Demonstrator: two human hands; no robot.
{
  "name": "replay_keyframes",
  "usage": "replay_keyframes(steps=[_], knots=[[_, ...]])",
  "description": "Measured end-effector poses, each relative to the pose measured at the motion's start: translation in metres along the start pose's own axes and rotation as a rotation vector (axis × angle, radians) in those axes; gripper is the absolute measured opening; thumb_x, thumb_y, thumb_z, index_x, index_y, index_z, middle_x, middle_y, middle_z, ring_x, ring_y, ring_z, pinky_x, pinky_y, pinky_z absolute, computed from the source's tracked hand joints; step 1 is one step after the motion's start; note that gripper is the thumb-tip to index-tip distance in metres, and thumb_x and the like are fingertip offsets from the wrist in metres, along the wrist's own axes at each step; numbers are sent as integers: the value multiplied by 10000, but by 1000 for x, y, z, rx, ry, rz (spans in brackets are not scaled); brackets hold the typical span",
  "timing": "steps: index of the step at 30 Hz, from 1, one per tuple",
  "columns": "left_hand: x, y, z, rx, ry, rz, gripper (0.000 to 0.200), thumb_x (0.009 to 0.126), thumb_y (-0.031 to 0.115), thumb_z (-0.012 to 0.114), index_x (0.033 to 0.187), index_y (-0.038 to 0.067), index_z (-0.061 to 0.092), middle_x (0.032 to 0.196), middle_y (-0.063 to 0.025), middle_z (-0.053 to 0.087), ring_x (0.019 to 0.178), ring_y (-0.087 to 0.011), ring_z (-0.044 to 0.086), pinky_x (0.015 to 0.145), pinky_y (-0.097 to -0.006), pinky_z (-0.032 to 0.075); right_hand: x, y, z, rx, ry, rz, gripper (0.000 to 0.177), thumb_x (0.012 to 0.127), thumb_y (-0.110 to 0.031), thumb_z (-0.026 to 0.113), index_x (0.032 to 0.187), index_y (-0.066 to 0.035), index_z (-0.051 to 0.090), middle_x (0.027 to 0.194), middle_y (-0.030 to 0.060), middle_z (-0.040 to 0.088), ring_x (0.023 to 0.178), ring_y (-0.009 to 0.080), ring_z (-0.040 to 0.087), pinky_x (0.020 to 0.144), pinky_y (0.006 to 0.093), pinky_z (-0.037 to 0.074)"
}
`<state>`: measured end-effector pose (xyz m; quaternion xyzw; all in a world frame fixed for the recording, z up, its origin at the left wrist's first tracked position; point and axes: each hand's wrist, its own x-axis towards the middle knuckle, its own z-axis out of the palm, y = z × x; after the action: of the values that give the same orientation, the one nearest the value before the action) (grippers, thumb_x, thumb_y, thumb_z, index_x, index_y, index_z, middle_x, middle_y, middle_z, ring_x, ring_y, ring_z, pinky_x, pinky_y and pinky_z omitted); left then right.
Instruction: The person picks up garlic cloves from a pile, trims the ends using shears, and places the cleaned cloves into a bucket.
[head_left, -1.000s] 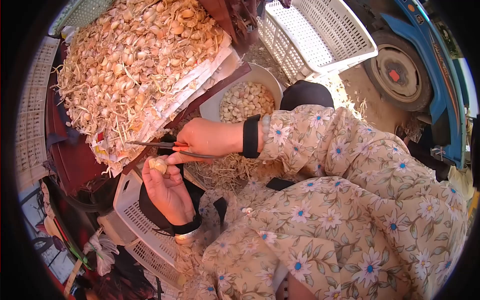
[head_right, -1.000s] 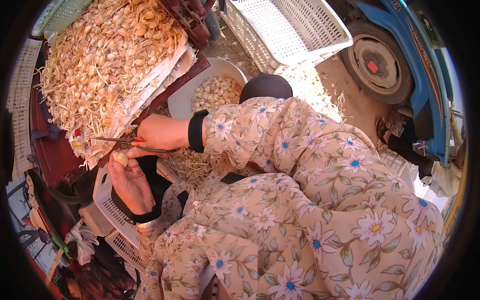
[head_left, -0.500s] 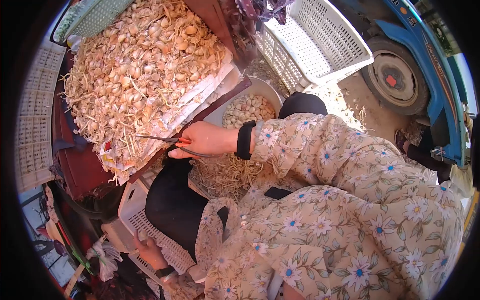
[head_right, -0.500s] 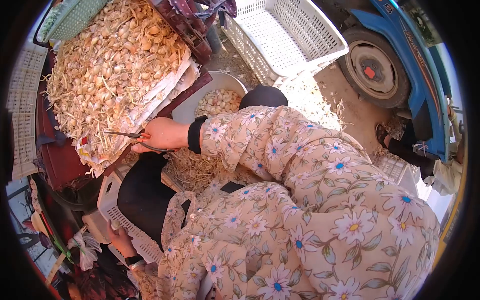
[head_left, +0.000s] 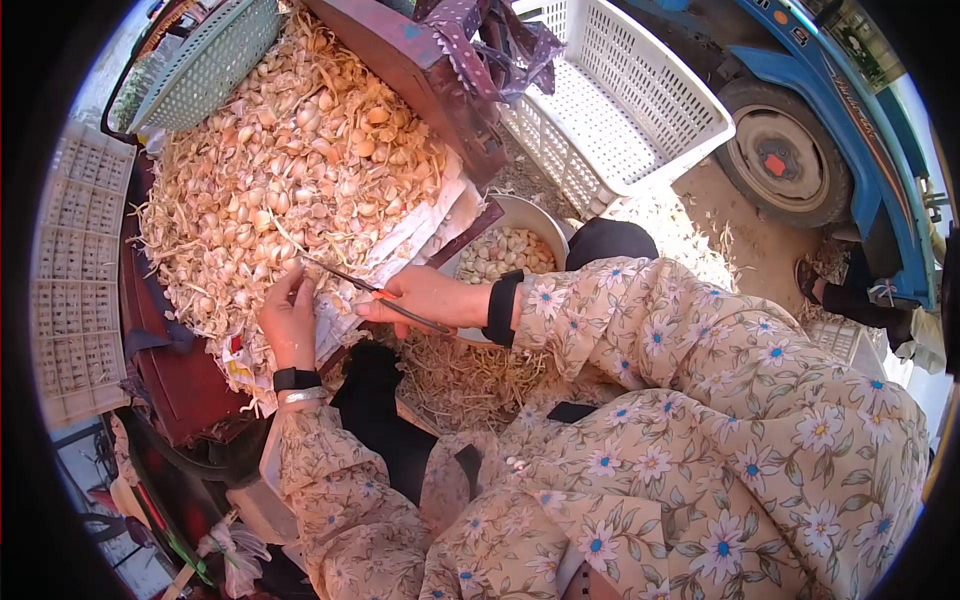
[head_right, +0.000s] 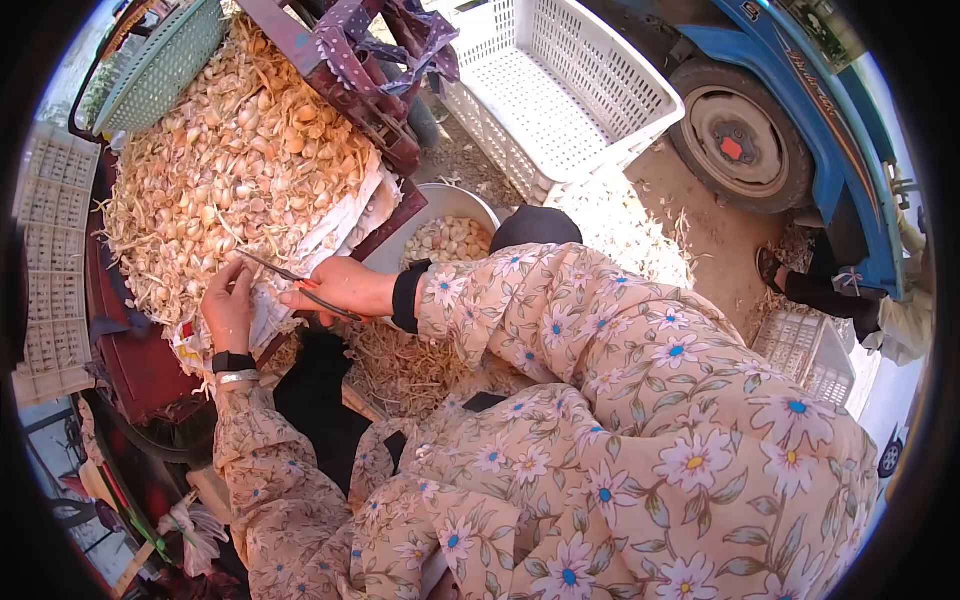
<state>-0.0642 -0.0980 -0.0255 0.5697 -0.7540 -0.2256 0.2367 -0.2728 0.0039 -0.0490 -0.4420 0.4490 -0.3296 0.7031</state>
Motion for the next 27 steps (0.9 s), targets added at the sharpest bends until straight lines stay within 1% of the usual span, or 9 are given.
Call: replay_keyframes(steps=[2, 5, 8, 11, 14, 17, 20, 23, 27], knots=[[14, -13, 11, 297, -37, 214, 312, 754, 39, 631, 1060, -2, 587, 847, -102, 588, 701, -202, 578, 620, -302, 461, 1, 0, 1, 15, 28, -13, 515, 777, -587, 558, 655, -86, 556, 531, 2, 532, 449, 67, 491, 391, 218, 344], [17, -2, 11, 380, -95, 64, 322, 714, 27, 645, 1033, 9, 596, 808, -135, 561, 733, -260, 575, 678, -331, 459, 6, 7, 6, -17, 19, -84, 506, 783, -584, 551, 652, -95, 551, 530, 1, 533, 434, 68, 485, 368, 228, 344], [19, -3, 11, 290, -96, -10, 312, 719, 31, 646, 1026, 19, 596, 798, -130, 558, 741, -266, 581, 687, -338, 458, 1, 3, 5, 9, 36, -62, 561, 763, -575, 575, 529, -67, 530, 459, 20, 505, 378, 116, 493, 346, 249, 378], [11, 9, 10, 451, -9, 91, 326, 717, 24, 645, 1038, 29, 583, 857, -134, 564, 774, -281, 579, 704, -349, 453, 1, 2, 1, -34, 31, -19, 551, 761, -573, 577, 550, -65, 544, 460, 22, 504, 379, 116, 488, 332, 262, 376], [7, -1, 9, 389, -27, 94, 305, 732, 32, 634, 1030, 31, 568, 916, -145, 556, 813, -313, 569, 713, -363, 451, -1, -1, 0, 24, 86, -72, 547, 760, -568, 582, 548, -66, 549, 456, 27, 496, 375, 116, 480, 314, 269, 370], [-2, 10, 8, 452, -11, 117, 222, 758, 51, 604, 974, 24, 559, 951, -158, 540, 835, -339, 559, 718, -374, 450, -5, -5, -2, -1, 74, -68, 557, 760, -577, 574, 542, -64, 556, 464, 31, 507, 389, 125, 486, 349, 271, 385], [-3, -3, 11, 547, 43, 365, 176, 776, 66, 572, 949, 36, 554, 925, -161, 525, 821, -358, 552, 700, -392, 449, 4, 1, -1, -97, 41, -93, 572, 752, -625, 554, 641, -64, 564, 537, 26, 546, 416, 102, 495, 370, 249, 379], [1, 2, 1, 593, -107, 236, 185, 779, 81, 570, 961, 61, 552, 929, -153, 515, 808, -358, 550, 679, -408, 445, 6, 3, 1, -108, 57, -143, 570, 766, -614, 546, 654, -55, 573, 527, 27, 541, 428, 103, 498, 395, 253, 375], [2, 17, -4, 562, -88, 182, 230, 768, 86, 586, 996, 100, 554, 933, -141, 503, 808, -363, 546, 665, -418, 443, -5, -11, -4, -113, 50, -82, 571, 769, -610, 545, 665, -50, 589, 515, 25, 538, 436, 101, 500, 400, 252, 374]])
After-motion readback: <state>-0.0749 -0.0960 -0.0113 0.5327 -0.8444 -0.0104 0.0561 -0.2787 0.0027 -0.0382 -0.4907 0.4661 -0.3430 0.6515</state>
